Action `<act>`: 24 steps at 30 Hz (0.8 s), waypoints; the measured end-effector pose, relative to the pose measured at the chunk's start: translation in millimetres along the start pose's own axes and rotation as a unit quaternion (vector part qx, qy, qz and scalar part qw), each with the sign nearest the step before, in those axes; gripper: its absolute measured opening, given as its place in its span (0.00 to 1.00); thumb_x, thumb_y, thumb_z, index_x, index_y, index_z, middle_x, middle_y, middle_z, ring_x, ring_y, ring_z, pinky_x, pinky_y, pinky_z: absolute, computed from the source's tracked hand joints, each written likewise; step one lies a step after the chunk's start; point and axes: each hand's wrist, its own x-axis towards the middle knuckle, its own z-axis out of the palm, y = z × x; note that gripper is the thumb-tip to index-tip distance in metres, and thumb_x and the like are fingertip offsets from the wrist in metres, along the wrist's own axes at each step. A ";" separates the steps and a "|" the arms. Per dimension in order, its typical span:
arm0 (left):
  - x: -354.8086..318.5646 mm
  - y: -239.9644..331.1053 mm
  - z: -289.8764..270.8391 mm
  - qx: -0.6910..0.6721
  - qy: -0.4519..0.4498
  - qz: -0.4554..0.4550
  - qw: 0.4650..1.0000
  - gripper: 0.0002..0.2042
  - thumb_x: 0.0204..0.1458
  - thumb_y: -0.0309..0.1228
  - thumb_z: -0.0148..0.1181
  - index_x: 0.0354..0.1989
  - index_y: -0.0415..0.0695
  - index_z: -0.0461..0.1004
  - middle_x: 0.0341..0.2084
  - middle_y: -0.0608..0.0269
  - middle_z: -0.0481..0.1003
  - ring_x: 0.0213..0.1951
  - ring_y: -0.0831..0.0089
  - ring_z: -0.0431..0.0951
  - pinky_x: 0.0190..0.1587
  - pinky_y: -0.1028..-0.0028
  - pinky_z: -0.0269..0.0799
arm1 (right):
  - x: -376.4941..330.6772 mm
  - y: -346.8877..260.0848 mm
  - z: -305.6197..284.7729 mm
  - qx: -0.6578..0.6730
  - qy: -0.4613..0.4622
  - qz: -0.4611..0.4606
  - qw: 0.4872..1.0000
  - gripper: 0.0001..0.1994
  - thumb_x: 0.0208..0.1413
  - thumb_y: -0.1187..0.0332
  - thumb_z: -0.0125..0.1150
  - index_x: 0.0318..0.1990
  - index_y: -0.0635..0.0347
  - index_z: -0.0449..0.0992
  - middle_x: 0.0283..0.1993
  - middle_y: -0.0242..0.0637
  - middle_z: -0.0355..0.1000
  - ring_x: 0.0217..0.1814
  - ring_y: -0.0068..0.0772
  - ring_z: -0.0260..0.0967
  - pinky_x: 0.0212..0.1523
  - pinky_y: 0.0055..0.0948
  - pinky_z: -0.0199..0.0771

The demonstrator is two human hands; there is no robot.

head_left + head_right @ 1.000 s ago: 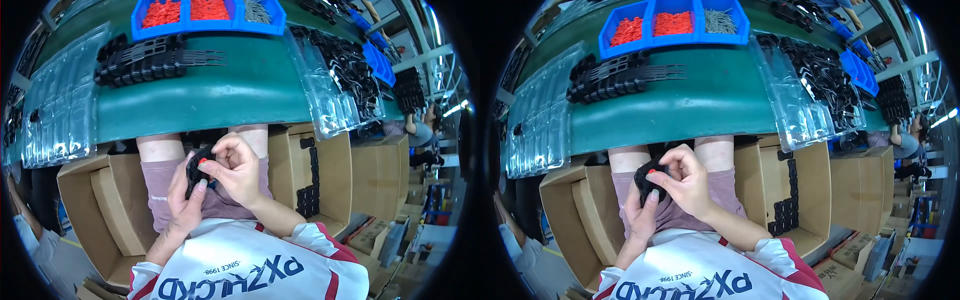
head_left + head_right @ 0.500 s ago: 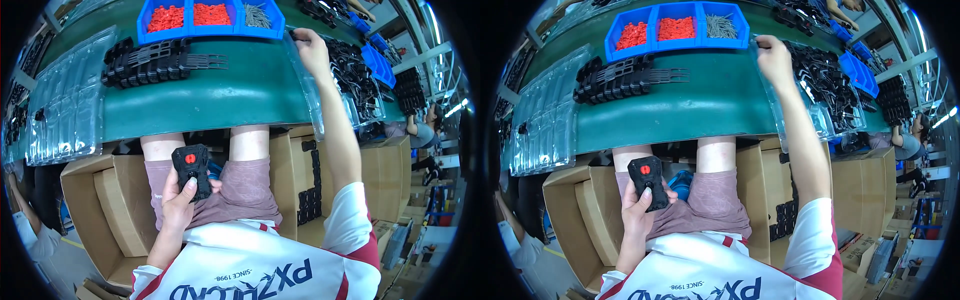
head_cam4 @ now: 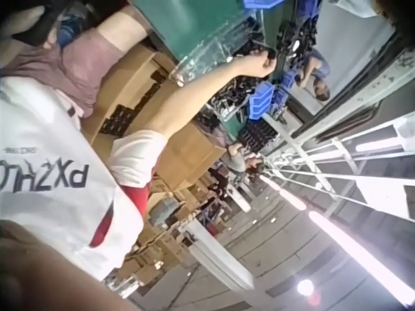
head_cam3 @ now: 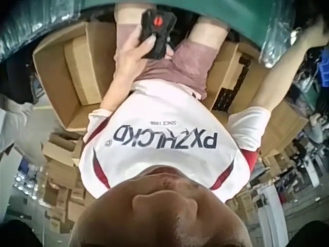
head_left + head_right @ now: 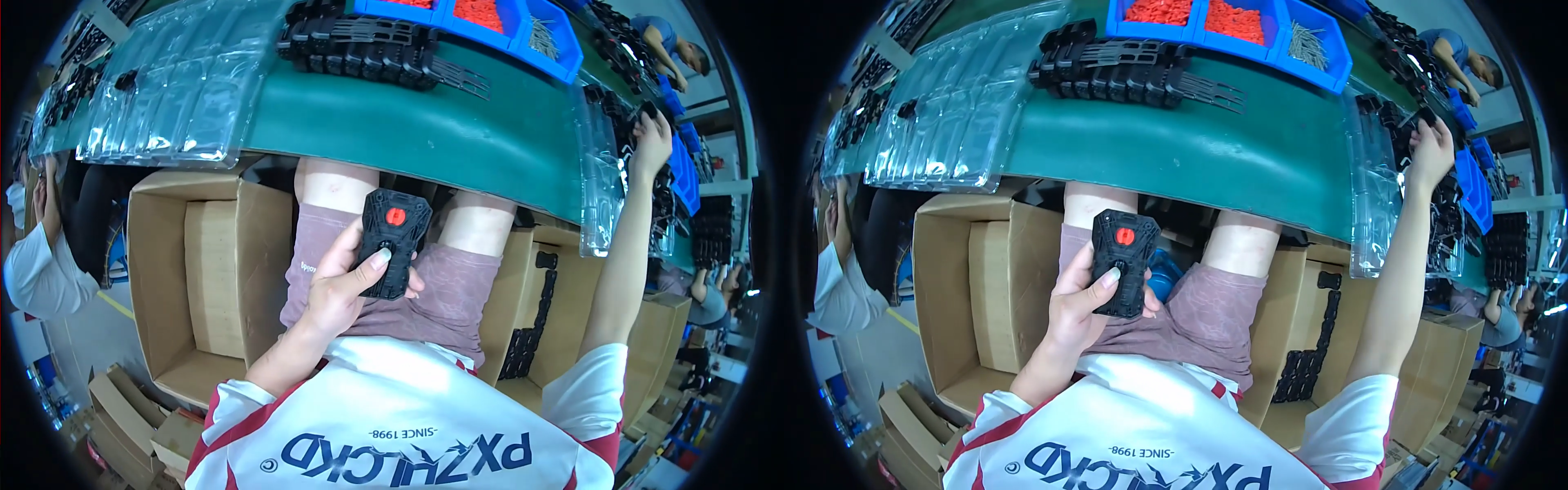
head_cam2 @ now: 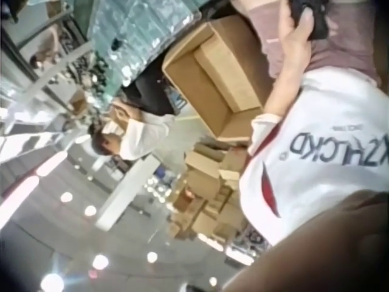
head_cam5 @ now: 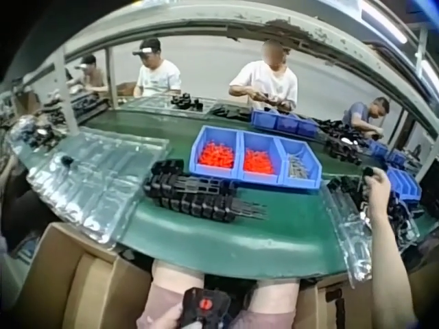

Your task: Assembling the components of plastic mobile phone holders, including frames, pads, and clamps.

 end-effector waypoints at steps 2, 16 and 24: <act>0.8 -1.5 -0.4 -0.008 -0.004 -0.010 1.000 0.23 0.55 0.23 0.47 0.59 0.36 0.53 0.39 0.47 0.69 0.33 0.58 0.78 0.34 0.69 0.77 | -27.0 -17.0 0.9 0.191 -0.072 0.057 0.977 0.14 0.52 0.77 0.50 0.48 0.69 0.66 0.37 0.45 0.72 0.23 0.18 0.62 0.23 0.11 0.61; 0.9 -7.3 -4.8 -0.008 -0.038 0.026 0.999 0.26 0.63 0.44 0.38 0.60 0.35 0.51 0.39 0.44 0.71 0.31 0.61 0.78 0.32 0.72 0.76 | -254.4 -103.2 71.0 0.403 -0.452 0.317 0.730 0.16 0.47 0.78 0.59 0.45 0.67 0.67 0.36 0.41 0.68 0.23 0.20 0.63 0.20 0.15 0.64; -2.4 -6.0 -1.6 0.060 -0.003 0.015 0.998 0.28 0.63 0.48 0.35 0.60 0.34 0.51 0.36 0.46 0.71 0.29 0.62 0.78 0.30 0.73 0.76 | -263.2 -105.7 67.6 0.372 -0.472 0.276 0.750 0.18 0.46 0.79 0.62 0.46 0.67 0.67 0.38 0.39 0.67 0.29 0.21 0.65 0.27 0.14 0.65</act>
